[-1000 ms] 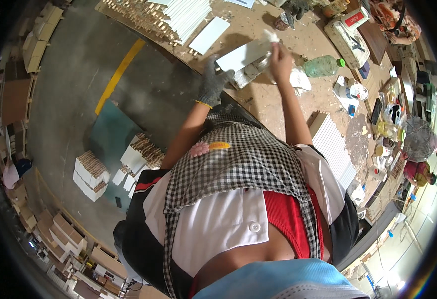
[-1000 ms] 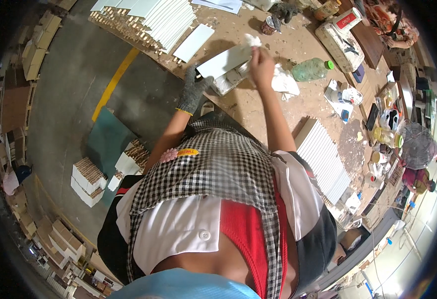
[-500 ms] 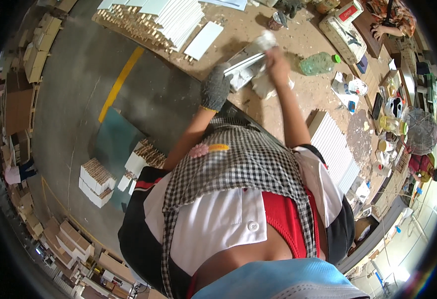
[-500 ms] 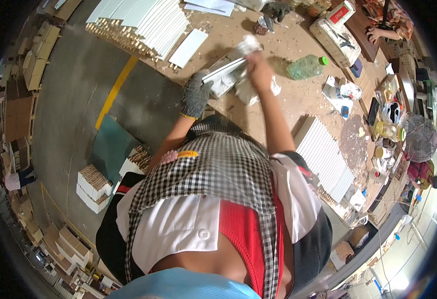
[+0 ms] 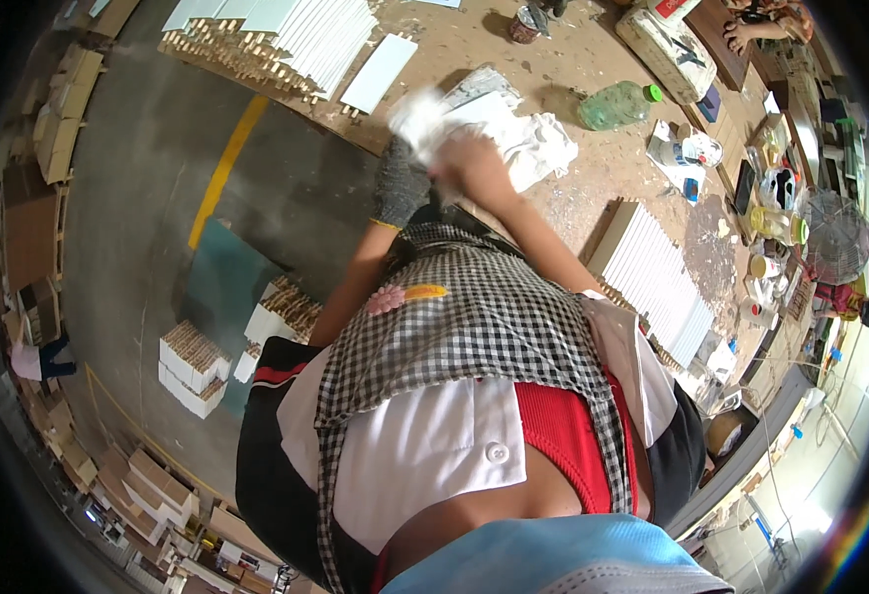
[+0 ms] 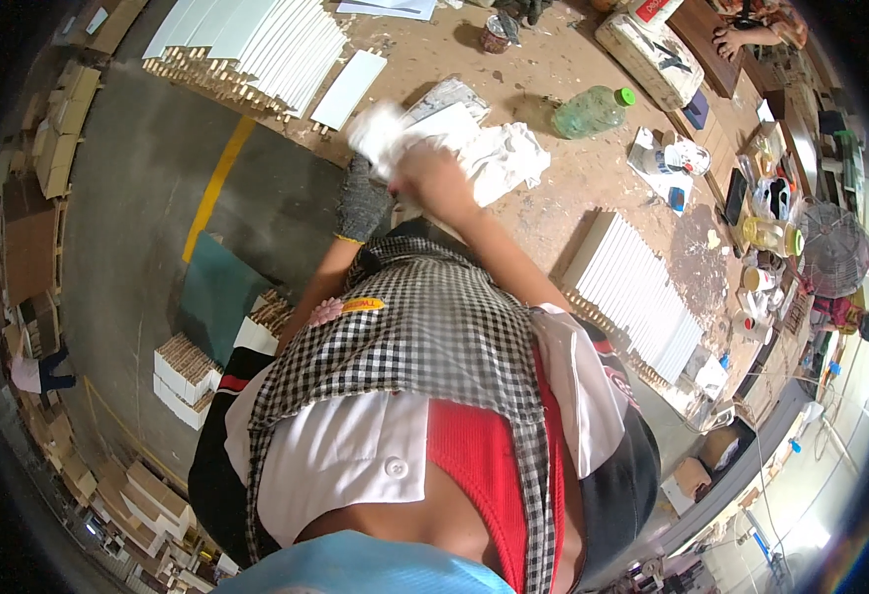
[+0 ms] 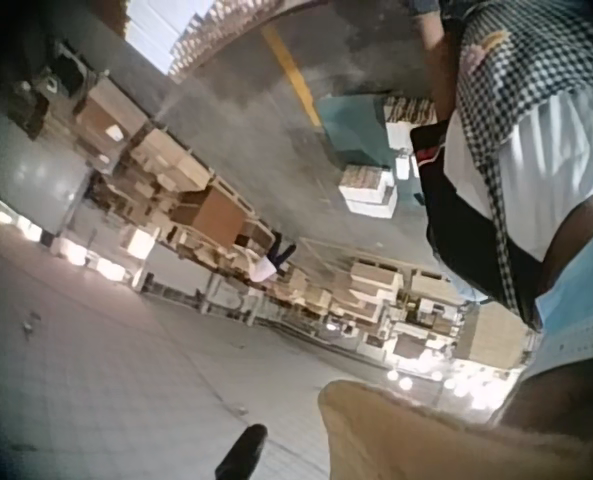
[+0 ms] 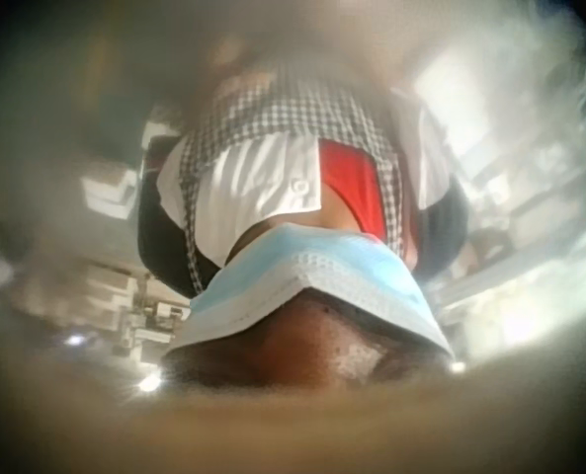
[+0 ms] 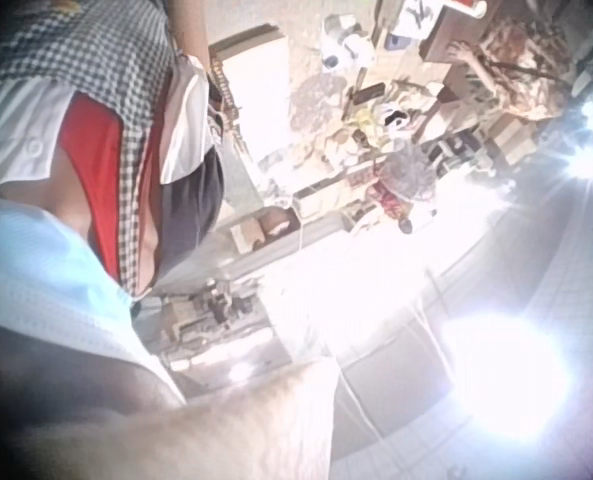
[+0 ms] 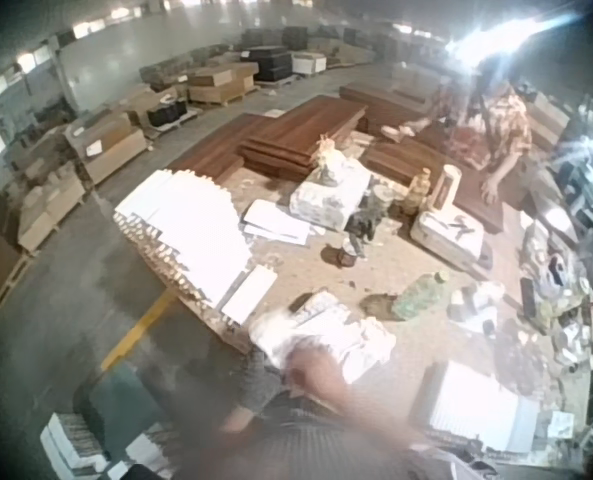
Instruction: The person wipes white rectangular panels with a cloth and applies blue stickers to their surfaces.
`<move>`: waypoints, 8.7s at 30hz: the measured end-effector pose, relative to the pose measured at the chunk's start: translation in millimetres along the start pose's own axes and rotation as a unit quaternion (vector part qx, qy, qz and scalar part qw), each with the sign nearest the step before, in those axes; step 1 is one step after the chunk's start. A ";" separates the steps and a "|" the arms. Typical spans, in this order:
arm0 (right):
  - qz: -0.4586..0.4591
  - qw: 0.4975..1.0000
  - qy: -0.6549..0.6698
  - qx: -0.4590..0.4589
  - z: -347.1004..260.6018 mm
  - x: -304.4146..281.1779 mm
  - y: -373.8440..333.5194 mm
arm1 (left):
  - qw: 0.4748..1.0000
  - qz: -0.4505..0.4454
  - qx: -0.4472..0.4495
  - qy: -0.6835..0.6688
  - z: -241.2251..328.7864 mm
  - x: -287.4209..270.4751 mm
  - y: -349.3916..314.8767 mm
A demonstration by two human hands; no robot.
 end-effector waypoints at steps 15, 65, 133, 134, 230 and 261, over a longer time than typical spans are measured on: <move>0.070 0.996 -0.011 0.057 115.9 28.2 -47.3 | 0.985 0.027 0.085 0.150 64.8 9.4 20.0; 0.626 0.261 0.627 0.384 56.0 -116.0 -411.3 | 0.894 0.084 0.278 0.340 69.4 16.1 117.3; 0.139 0.984 -0.050 0.096 124.3 -7.5 -27.1 | 0.997 -0.055 -0.019 0.056 47.1 36.0 -32.4; 0.102 0.973 -0.079 0.193 164.8 -11.2 -23.8 | 0.997 -0.047 -0.055 -0.035 45.8 37.2 -35.1; 0.127 0.979 -0.134 0.090 117.3 -12.3 -30.5 | 1.000 -0.009 -0.020 0.020 47.3 31.0 -34.0; 0.112 0.979 -0.159 0.055 85.7 -23.8 -48.4 | 0.985 0.027 0.057 0.162 66.8 31.7 -30.9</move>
Point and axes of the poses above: each hand's wrist, its own y-axis towards the middle knuckle, its own x-axis out of the palm, z = x × y, the point moved 7 cm from there along y, towards the middle knuckle, and after that the axes turned 7 degrees about z, right-handed, at the moved point
